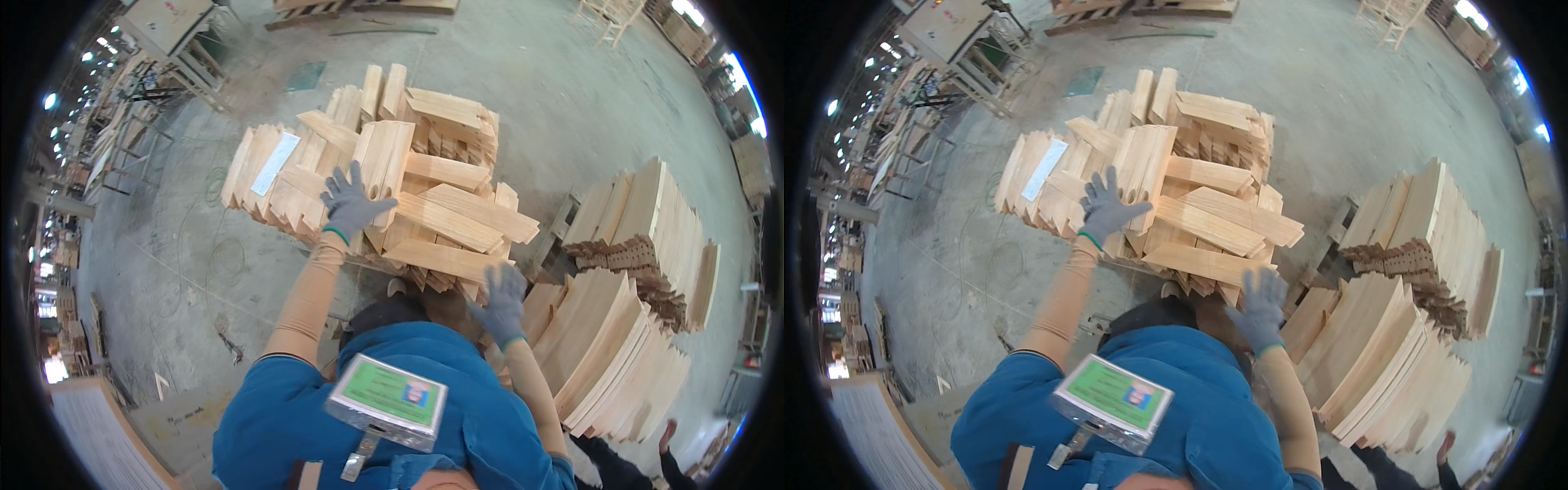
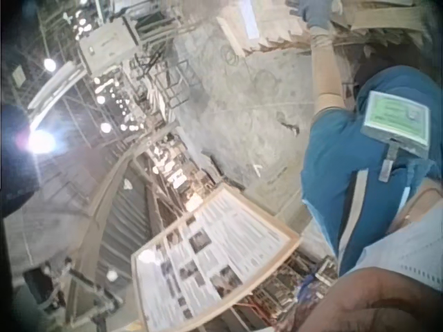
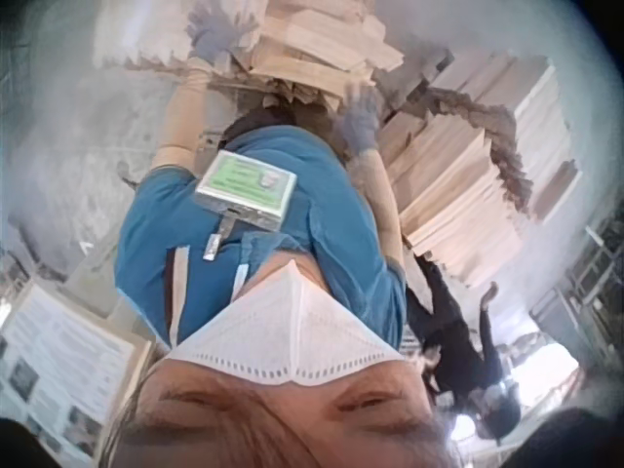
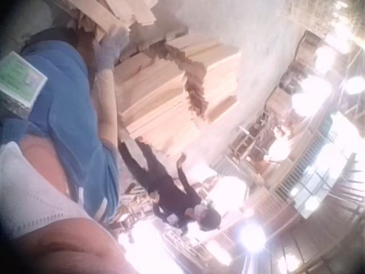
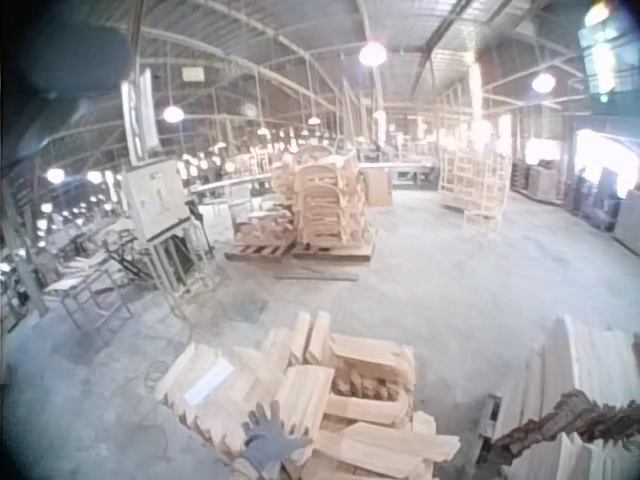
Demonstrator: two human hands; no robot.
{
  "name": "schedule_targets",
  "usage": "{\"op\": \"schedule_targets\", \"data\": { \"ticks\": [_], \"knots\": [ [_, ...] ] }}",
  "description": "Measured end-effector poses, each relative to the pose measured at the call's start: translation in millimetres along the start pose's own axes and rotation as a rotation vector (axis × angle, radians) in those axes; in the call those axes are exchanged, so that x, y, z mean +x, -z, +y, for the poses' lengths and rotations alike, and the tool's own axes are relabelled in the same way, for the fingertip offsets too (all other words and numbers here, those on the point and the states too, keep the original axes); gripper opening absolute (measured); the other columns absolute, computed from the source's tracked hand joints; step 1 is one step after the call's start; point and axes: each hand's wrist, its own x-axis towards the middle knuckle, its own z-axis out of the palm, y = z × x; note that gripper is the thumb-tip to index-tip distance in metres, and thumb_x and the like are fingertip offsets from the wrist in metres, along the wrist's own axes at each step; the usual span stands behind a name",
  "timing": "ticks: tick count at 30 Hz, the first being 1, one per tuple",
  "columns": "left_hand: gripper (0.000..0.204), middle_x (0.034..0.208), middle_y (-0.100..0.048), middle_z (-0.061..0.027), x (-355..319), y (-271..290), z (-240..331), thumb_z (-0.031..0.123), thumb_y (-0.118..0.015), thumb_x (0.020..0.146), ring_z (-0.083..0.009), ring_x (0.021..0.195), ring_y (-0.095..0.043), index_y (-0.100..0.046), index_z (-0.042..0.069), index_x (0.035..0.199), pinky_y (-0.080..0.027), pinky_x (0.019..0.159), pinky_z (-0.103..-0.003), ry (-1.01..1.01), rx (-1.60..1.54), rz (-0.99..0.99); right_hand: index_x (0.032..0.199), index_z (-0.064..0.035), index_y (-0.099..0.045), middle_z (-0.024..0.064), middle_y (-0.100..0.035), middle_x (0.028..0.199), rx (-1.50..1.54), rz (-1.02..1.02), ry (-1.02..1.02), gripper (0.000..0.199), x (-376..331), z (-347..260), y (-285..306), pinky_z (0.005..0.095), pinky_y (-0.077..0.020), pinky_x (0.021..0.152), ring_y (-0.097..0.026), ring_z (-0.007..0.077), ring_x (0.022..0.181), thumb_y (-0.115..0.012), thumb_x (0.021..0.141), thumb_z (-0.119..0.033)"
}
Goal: The person picks up wooden pieces from a stack, applies glue to the holes using a brush, and places the pieces on a workbench. The person repeats this process for several pieces while other workers are visible in the background.
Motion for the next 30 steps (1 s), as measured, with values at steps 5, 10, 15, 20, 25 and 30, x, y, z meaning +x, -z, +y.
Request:
{"op": "schedule_targets", "data": {
  "ticks": [5, 10, 15, 20, 25, 30],
  "knots": [
    [0.124, 0.152, -0.011, -0.0324, 48, 1, -28, 0.064, -0.074, 0.063, -0.0468, 0.142, -0.013, -0.007, 0.009, 0.152, -0.02, 0.112, -0.052, -0.087, -0.182, -0.063, 0.129, -0.0043, -0.045, 0.015, -0.044, 0.127, -0.107, -0.073, 0.153, 0.075, 83, -49, -30, 0.0497, -0.0287, 0.104, -0.038, 0.0348, 0.124, -0.073, 0.066, -0.034],
    [0.125, 0.153, -0.011, -0.0307, 62, -13, -21, 0.065, -0.074, 0.063, -0.0472, 0.141, -0.013, -0.006, 0.012, 0.153, -0.017, 0.113, -0.053, -0.143, -0.146, -0.101, 0.115, -0.0041, -0.051, 0.0125, -0.049, 0.112, -0.208, -0.12, 0.147, 0.064, 81, -53, -34, 0.0463, -0.0319, 0.1, -0.043, 0.0291, 0.116, -0.072, 0.06, -0.027],
    [0.125, 0.152, -0.015, -0.0273, 74, -11, -31, 0.054, -0.079, 0.063, -0.041, 0.14, -0.022, -0.007, 0.004, 0.151, -0.025, 0.112, -0.044, -0.213, -0.354, -0.108, 0.119, -0.0003, -0.048, 0.0152, -0.056, 0.106, -0.043, -0.293, 0.135, 0.07, 75, -52, -2, 0.0426, -0.0375, 0.098, -0.052, 0.0312, 0.109, -0.075, 0.062, -0.03],
    [0.127, 0.153, -0.019, -0.0251, 84, -20, -57, 0.044, -0.084, 0.061, -0.0351, 0.141, -0.026, -0.006, -0.001, 0.15, -0.029, 0.112, -0.037, -0.205, -0.535, -0.096, 0.127, 0.0042, -0.042, 0.0222, -0.055, 0.123, 0.264, -0.415, -0.392, 0.085, 110, -84, 52, 0.0444, -0.0443, 0.094, -0.056, 0.0363, 0.112, -0.077, 0.068, -0.045],
    [0.124, 0.152, -0.022, -0.0244, 86, -18, -47, 0.041, -0.084, 0.062, -0.0333, 0.141, -0.026, -0.009, -0.006, 0.148, -0.029, 0.112, -0.035, -0.234, -0.561, -0.118, 0.133, 0.0031, -0.038, 0.0243, -0.057, 0.12, 0.591, -0.143, -0.476, 0.09, 194, -100, 12, 0.0427, -0.0443, 0.094, -0.057, 0.0349, 0.112, -0.072, 0.073, -0.055],
    [0.121, 0.151, -0.022, -0.0257, 86, -23, -56, 0.04, -0.084, 0.063, -0.0342, 0.14, -0.026, -0.011, -0.007, 0.148, -0.029, 0.111, -0.035, -0.246, -0.588, -0.084, 0.129, -0.0029, -0.046, 0.0195, -0.058, 0.117, 0.608, -0.274, -0.289, 0.063, 225, -139, -9, 0.0441, -0.0442, 0.092, -0.059, 0.036, 0.106, -0.058, 0.087, -0.048]
  ]
}}
